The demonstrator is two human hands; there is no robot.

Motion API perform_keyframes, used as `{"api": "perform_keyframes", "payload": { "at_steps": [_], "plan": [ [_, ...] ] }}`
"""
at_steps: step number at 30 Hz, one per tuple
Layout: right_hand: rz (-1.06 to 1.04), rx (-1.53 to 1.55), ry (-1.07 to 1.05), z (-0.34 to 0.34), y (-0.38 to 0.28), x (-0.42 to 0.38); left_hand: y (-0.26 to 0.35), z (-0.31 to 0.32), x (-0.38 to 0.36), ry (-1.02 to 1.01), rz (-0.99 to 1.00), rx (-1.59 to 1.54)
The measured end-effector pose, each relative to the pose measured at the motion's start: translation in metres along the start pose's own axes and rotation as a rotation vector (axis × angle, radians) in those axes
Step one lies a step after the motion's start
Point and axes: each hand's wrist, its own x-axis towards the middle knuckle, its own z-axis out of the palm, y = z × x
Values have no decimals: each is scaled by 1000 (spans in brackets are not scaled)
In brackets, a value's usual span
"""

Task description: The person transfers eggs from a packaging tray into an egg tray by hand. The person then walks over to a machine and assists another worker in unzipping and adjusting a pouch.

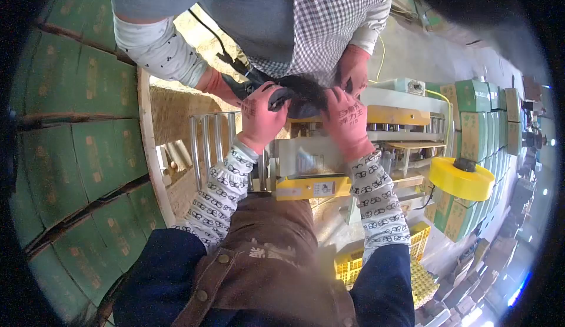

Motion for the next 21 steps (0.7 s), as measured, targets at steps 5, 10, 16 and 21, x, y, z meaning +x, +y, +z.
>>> {"api": "perform_keyframes", "payload": {
  "at_steps": [5,10,16,21],
  "plan": [
    [-20,-49,2,3,-2,3,-24,-44,18,37,-22,94],
    [38,-60,-34,-6,-12,9,-25,-57,15,-66,-15,202],
    [158,74,88,-6,-23,-6,-21,-46,18,-129,9,55],
    [263,203,169,4,-29,-24,-22,-35,10,-92,-11,37]
  ]
}}
